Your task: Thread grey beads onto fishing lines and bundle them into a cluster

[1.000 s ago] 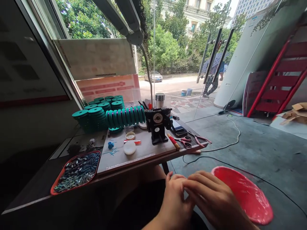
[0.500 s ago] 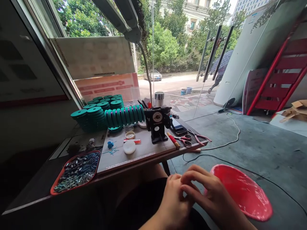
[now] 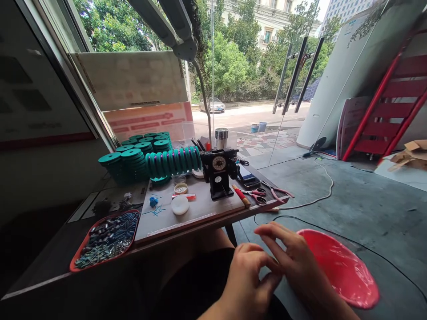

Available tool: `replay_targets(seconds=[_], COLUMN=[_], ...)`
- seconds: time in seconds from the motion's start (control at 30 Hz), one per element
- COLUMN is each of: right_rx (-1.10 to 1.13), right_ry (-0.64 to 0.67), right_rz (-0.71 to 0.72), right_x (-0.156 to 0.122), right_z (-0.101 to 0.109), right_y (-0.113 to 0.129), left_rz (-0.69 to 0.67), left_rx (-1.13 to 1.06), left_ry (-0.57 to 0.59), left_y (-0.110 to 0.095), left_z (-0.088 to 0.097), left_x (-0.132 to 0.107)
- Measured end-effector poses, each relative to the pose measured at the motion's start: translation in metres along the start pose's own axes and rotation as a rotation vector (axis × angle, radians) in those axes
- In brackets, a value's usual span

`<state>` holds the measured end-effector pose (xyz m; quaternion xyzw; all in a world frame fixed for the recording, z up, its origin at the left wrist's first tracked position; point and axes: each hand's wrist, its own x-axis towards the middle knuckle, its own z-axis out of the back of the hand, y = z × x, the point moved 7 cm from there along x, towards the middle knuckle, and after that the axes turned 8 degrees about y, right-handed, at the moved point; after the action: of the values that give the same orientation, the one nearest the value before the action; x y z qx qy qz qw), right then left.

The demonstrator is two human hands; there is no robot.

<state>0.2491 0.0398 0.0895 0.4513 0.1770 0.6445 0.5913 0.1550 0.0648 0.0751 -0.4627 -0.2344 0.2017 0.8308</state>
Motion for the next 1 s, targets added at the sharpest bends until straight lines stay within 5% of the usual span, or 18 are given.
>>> replay_targets(seconds=[0.13,0.27,0.47,0.77,1.0], right_rx=[0.027,0.038,0.054,0.196,0.297], right_ry=[0.003,-0.027,-0.097,-0.221,-0.323], right_rz=[0.044,0.142,0.222,0.151,0.104], right_x=[0.014,0.040,0.074,0.064,0.093], right_z=[-0.011,-0.034,-0.056,-0.060,-0.064], right_y=[-0.026,-0.033,-0.017,-0.018,-0.019], left_rz=[-0.274,-0.360,-0.350,-0.379,-0.235], left_rx=[0.211,0.335,0.329,0.104,0.115], left_ry=[-0.044,-0.089,-0.074,-0.174,-0.102], left_y=[-0.018,-0.026,-0.026,-0.021,-0.001], left_z=[-0.004,-0.001,0.004,0.009,0.001], left_x=[-0.006,-0.011,-0.014,-0.020,-0.021])
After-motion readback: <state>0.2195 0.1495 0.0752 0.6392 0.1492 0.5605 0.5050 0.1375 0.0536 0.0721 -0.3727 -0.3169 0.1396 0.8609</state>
